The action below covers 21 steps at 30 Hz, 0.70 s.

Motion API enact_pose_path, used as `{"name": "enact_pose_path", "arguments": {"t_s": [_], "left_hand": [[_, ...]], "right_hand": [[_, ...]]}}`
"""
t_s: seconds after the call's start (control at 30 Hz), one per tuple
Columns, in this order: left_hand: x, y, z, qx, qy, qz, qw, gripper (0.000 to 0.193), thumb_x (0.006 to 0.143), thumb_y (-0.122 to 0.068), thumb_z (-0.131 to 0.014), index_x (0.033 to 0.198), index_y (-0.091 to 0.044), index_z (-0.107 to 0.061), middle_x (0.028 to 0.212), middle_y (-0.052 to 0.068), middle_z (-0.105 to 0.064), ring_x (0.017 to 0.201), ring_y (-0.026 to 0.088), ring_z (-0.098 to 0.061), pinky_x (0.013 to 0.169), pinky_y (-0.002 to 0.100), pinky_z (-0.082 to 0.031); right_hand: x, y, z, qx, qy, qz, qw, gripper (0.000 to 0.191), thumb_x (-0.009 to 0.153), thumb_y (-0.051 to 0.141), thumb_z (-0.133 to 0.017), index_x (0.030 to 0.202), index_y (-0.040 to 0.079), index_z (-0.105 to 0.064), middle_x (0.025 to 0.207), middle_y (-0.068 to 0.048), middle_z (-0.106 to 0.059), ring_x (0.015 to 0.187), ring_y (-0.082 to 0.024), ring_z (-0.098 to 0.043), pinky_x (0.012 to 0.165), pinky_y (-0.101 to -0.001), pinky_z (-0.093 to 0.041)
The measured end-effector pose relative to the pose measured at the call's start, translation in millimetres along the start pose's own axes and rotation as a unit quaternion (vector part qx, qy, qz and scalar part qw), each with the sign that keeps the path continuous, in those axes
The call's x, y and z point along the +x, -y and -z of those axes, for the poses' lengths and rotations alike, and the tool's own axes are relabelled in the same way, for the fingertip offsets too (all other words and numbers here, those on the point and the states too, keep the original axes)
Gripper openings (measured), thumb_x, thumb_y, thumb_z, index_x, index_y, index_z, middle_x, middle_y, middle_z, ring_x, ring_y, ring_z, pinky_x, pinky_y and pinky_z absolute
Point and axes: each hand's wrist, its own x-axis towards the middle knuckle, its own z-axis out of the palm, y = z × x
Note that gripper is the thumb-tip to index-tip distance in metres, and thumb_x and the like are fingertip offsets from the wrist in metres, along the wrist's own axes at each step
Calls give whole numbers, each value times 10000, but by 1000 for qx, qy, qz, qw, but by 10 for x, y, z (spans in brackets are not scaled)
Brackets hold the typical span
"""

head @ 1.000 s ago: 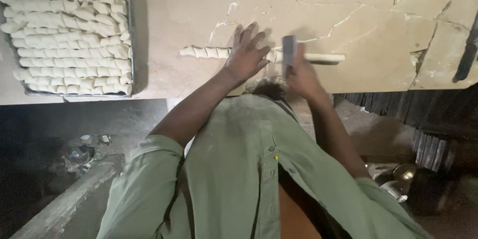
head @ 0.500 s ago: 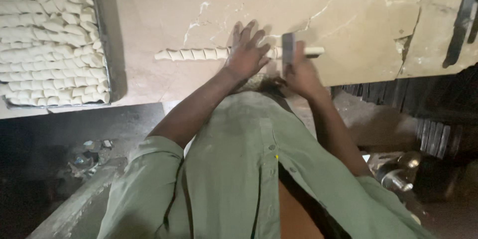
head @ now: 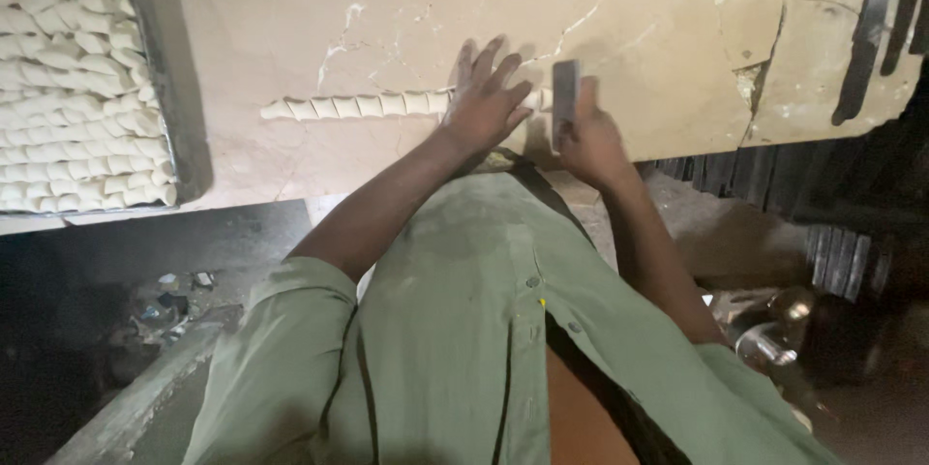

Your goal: The person kneads a piece of dough, rolls it by hand on the table into a long rope, cuts the rope into small pieces with a dough scraper, and places the cut pieces onto a tray with other shaped dough pieces.

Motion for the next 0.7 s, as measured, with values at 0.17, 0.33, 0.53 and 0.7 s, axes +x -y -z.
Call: {"name": "enact_pose_path", "arguments": {"t_s": [0.17, 0.33, 0.53, 0.7], "left_hand": [[172, -154, -24, 11, 31, 12, 999, 414, 865, -382, -771, 1198, -144, -707, 1462, 163, -472, 1481, 449, -252, 1164, 771, -154], [342, -314, -87, 0, 8, 0, 1000, 425, 853, -351, -763, 1208, -124, -698, 1460, 186, -473, 1458, 461, -255, 1145, 780, -145], [487, -444, -76, 15, 16, -25, 999, 322, 879, -327, -759, 1130, -138, -691, 1464, 184, -485, 1471, 440, -287, 1175, 761, -164], [676, -626, -74, 4, 1, -67, 998, 412, 780, -319, -777, 1107, -90, -679, 1327, 226, -533, 1335, 470, -360, 1074, 745, -177]], "right_hand": [[-19, -100, 151, -96, -13, 46, 994, 670, 908, 169, -619, 1411, 2, -209, 973, -403, -630, 790, -576, -640, 679, -618, -508], [-55, -297, 277, 12, -37, -31, 999, 490, 953, 123, -547, 1348, 28, -273, 946, -334, -680, 881, -547, -670, 731, -603, -522], [93, -740, 333, -32, -43, 66, 996, 748, 940, 92, -568, 1486, -103, -95, 1004, -387, -635, 856, -566, -657, 749, -577, -541], [27, -914, 683, -114, -79, -124, 983, 373, 1005, 313, -684, 1124, -12, -546, 918, -286, -693, 889, -494, -689, 785, -567, -535]]}}
